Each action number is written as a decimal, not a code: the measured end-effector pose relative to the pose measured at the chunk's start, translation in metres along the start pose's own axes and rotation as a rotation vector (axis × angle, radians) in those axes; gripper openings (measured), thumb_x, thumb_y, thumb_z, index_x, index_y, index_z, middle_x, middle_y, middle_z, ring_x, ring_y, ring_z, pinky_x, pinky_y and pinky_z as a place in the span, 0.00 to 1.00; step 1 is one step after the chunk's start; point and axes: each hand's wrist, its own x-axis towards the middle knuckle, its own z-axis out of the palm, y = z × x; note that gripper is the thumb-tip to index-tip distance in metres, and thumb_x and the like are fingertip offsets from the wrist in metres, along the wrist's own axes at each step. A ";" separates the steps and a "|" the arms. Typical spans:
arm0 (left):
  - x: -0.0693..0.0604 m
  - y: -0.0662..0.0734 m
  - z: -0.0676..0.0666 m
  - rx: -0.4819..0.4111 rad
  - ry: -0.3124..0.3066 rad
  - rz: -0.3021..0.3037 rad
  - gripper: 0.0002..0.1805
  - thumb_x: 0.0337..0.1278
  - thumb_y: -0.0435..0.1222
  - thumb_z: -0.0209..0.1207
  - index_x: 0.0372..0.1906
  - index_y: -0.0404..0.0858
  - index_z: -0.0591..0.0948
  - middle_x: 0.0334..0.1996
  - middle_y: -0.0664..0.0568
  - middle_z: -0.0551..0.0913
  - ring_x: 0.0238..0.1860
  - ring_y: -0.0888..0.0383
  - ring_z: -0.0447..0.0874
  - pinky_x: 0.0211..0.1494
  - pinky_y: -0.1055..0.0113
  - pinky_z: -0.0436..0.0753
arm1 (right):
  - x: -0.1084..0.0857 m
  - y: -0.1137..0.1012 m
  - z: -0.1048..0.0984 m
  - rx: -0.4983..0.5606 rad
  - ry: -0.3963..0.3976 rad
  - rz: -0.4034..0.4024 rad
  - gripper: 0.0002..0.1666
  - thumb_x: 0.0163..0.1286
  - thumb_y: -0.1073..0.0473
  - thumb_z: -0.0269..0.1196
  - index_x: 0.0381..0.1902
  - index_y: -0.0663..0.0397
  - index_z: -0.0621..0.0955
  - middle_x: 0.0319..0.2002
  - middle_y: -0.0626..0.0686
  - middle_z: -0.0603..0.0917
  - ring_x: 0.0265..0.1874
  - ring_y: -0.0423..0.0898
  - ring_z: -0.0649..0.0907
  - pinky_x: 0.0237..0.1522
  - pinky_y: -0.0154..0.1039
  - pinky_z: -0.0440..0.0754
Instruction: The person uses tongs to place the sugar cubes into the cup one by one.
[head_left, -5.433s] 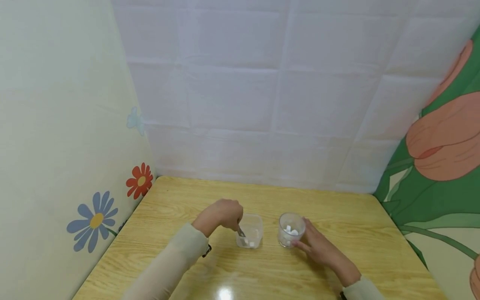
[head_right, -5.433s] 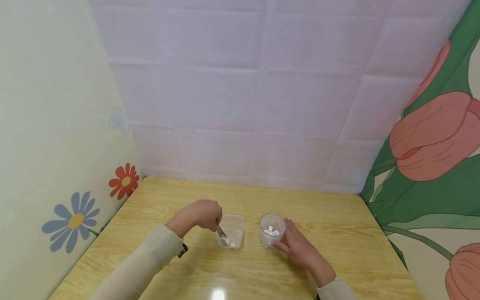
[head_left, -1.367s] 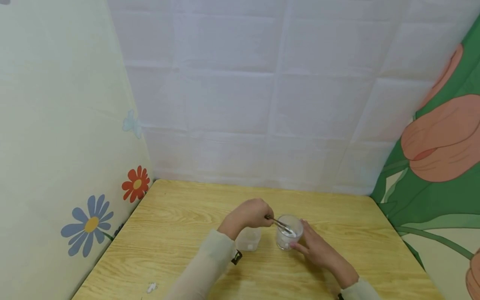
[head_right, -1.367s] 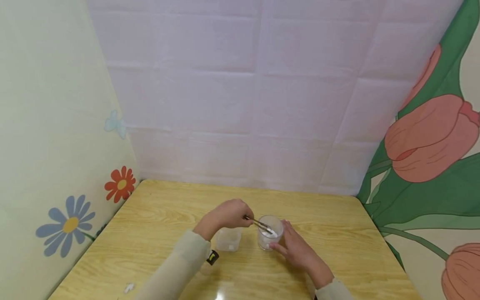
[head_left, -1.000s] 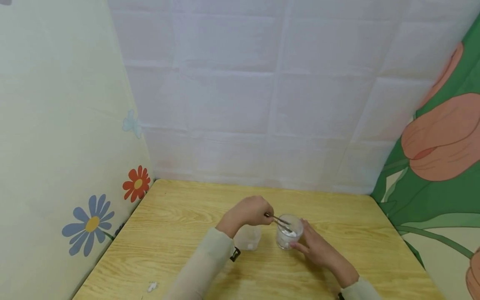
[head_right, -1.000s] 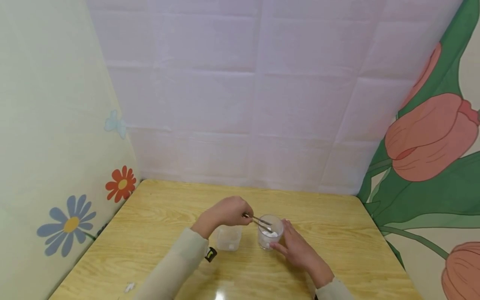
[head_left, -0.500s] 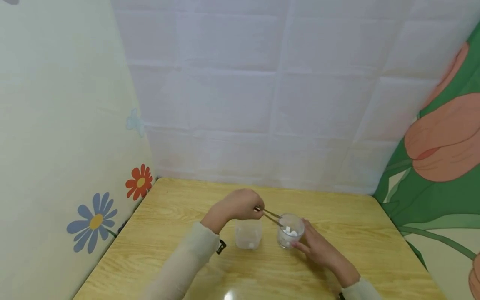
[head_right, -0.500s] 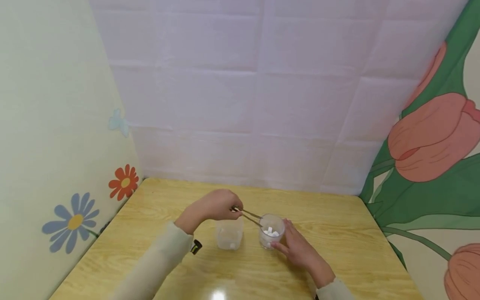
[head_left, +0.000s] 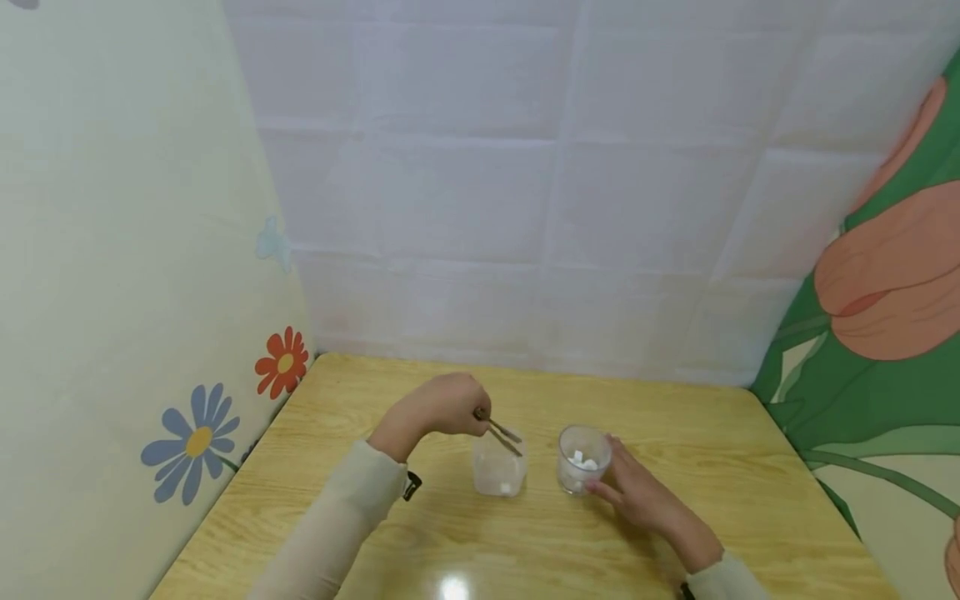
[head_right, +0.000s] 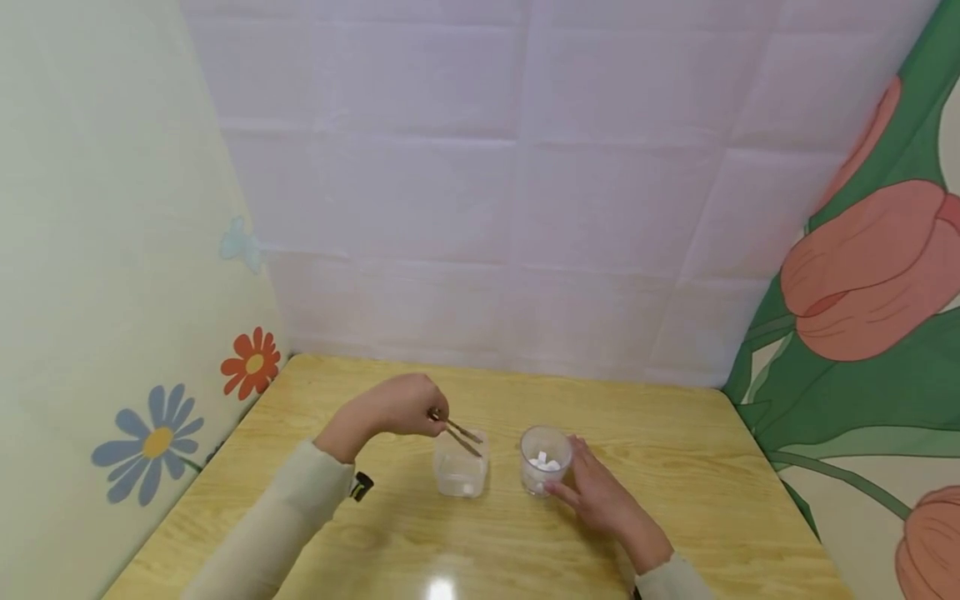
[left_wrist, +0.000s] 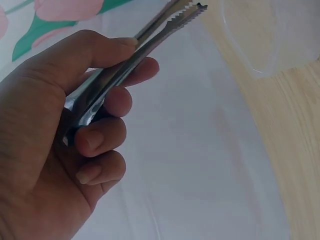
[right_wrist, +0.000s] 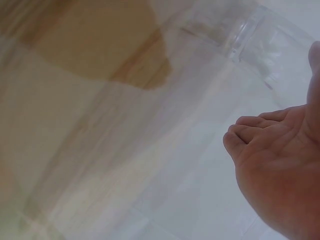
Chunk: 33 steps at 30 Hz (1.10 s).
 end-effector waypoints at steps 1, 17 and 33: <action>-0.001 0.000 0.000 0.001 -0.010 -0.013 0.23 0.64 0.35 0.61 0.13 0.52 0.70 0.10 0.64 0.58 0.15 0.66 0.51 0.24 0.70 0.59 | 0.000 0.000 0.000 0.000 -0.002 0.005 0.51 0.74 0.44 0.62 0.75 0.77 0.55 0.73 0.77 0.57 0.73 0.74 0.57 0.69 0.68 0.58; 0.001 0.000 0.016 -0.028 -0.110 -0.113 0.19 0.60 0.35 0.64 0.14 0.50 0.79 0.10 0.63 0.63 0.14 0.66 0.55 0.21 0.70 0.60 | 0.004 0.004 0.000 0.011 -0.006 0.003 0.51 0.74 0.43 0.60 0.76 0.74 0.55 0.74 0.75 0.56 0.74 0.73 0.56 0.69 0.68 0.56; 0.012 0.000 0.033 -0.012 -0.178 -0.163 0.20 0.59 0.37 0.67 0.12 0.50 0.78 0.09 0.63 0.64 0.14 0.65 0.54 0.21 0.69 0.60 | 0.002 0.003 0.002 0.024 0.016 -0.026 0.49 0.73 0.45 0.63 0.75 0.73 0.58 0.73 0.77 0.58 0.73 0.75 0.57 0.68 0.69 0.58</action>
